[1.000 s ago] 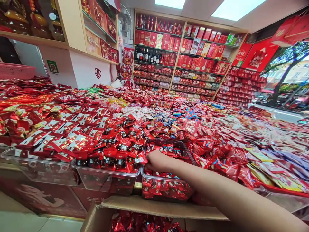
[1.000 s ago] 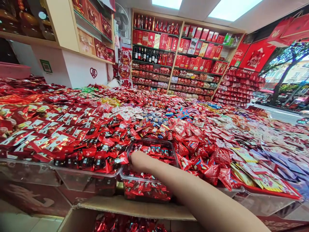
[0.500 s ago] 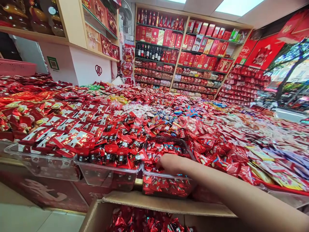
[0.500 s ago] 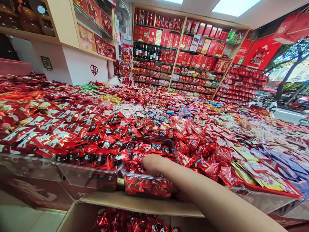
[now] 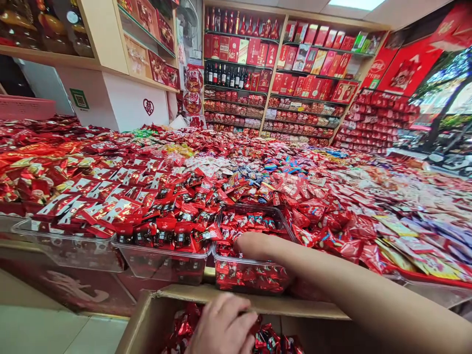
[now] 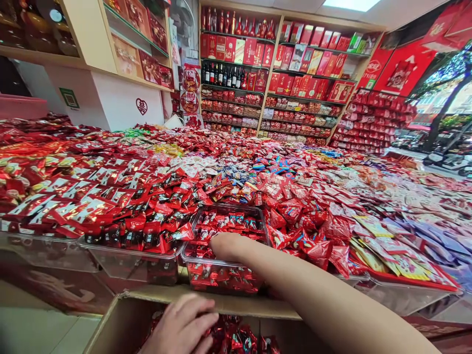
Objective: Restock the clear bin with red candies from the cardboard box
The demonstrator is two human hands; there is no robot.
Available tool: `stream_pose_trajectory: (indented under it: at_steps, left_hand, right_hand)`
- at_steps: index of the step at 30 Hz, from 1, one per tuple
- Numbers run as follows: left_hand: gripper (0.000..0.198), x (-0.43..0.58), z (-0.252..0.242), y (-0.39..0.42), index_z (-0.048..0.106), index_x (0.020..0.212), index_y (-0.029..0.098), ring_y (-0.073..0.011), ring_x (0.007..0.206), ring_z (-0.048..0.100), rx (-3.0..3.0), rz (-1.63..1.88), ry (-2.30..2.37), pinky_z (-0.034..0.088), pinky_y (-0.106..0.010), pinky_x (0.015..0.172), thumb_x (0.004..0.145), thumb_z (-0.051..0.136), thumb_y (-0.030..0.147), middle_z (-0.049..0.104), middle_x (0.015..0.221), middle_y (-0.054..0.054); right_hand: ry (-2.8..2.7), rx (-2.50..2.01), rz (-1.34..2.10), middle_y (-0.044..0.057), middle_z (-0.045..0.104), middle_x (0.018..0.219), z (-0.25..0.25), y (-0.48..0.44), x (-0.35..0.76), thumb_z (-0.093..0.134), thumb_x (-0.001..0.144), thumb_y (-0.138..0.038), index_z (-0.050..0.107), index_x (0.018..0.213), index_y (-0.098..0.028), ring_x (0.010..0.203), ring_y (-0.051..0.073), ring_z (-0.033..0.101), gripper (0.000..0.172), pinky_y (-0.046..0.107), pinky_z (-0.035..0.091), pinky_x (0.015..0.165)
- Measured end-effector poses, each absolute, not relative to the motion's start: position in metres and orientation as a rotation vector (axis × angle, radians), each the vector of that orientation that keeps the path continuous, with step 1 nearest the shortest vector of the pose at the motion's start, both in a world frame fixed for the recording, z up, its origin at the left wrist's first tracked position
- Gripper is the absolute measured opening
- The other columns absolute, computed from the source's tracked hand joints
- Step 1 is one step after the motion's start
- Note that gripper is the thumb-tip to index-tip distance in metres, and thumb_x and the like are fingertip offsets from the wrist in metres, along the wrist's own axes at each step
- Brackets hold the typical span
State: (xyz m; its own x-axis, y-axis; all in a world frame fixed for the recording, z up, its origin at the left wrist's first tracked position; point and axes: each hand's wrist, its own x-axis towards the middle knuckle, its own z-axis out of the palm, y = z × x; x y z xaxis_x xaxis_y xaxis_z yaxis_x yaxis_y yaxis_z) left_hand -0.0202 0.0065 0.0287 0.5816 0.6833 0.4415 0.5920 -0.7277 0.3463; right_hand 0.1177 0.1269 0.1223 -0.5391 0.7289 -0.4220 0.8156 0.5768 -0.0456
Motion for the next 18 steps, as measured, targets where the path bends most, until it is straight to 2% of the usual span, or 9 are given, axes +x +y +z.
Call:
stream_pose_trajectory:
  at_steps: [1, 3, 9, 14, 18]
  left_hand:
    - [0.026, -0.023, 0.035, 0.010, 0.054, 0.097, 0.025, -0.0195, 0.092, 0.049, 2.726, 1.006, 1.159, 0.035, -0.036, 0.079, 0.074, 0.043, 0.024, 0.059, 0.099, -0.003]
    - [0.029, -0.030, 0.046, 0.015, 0.053, 0.100, 0.023, -0.0206, 0.097, 0.047, 2.861, 1.103, 1.279, 0.029, -0.037, 0.085, 0.072, 0.045, 0.024, 0.059, 0.101, -0.002]
    - [0.040, -0.037, 0.049, 0.018, 0.046, 0.110, 0.019, -0.0186, 0.094, 0.048, 3.172, 0.713, 1.266, 0.031, -0.031, 0.078, 0.071, 0.048, 0.026, 0.057, 0.106, -0.003]
    - [0.033, -0.030, 0.036, 0.018, 0.051, 0.105, 0.023, -0.0180, 0.092, 0.049, 2.915, 1.017, 1.354, 0.028, -0.032, 0.079, 0.072, 0.046, 0.024, 0.060, 0.100, -0.003]
    - [0.032, -0.029, 0.024, 0.019, 0.052, 0.105, 0.025, -0.0181, 0.093, 0.049, 2.804, 1.129, 1.315, 0.027, -0.033, 0.082, 0.073, 0.047, 0.023, 0.060, 0.099, -0.004]
  right_hand:
    - [2.464, 1.257, -0.338, 0.009, 0.064, 0.087, 0.121, 0.127, 0.120, 0.053, 0.064, -0.024, 0.059, 0.093, -0.016, 0.078, 0.020, 0.058, 0.031, 0.024, 0.041, 0.058]
    - [2.485, 1.265, -0.332, 0.009, 0.064, 0.086, 0.120, 0.128, 0.123, 0.053, 0.063, -0.027, 0.059, 0.092, -0.017, 0.077, 0.021, 0.058, 0.032, 0.025, 0.041, 0.057]
    - [2.488, 1.233, -0.369, 0.006, 0.064, 0.081, 0.124, 0.129, 0.129, 0.060, 0.057, -0.038, 0.059, 0.089, -0.018, 0.070, 0.019, 0.057, 0.038, 0.022, 0.038, 0.050]
    - [2.423, 1.201, -0.529, 0.003, 0.064, 0.076, 0.133, 0.128, 0.126, 0.062, 0.054, -0.039, 0.061, 0.081, -0.018, 0.064, 0.014, 0.054, 0.035, 0.019, 0.034, 0.044]
    - [2.389, 1.309, -0.601, 0.003, 0.064, 0.075, 0.136, 0.127, 0.120, 0.057, 0.058, -0.035, 0.061, 0.080, -0.016, 0.062, 0.013, 0.054, 0.029, 0.018, 0.032, 0.042]
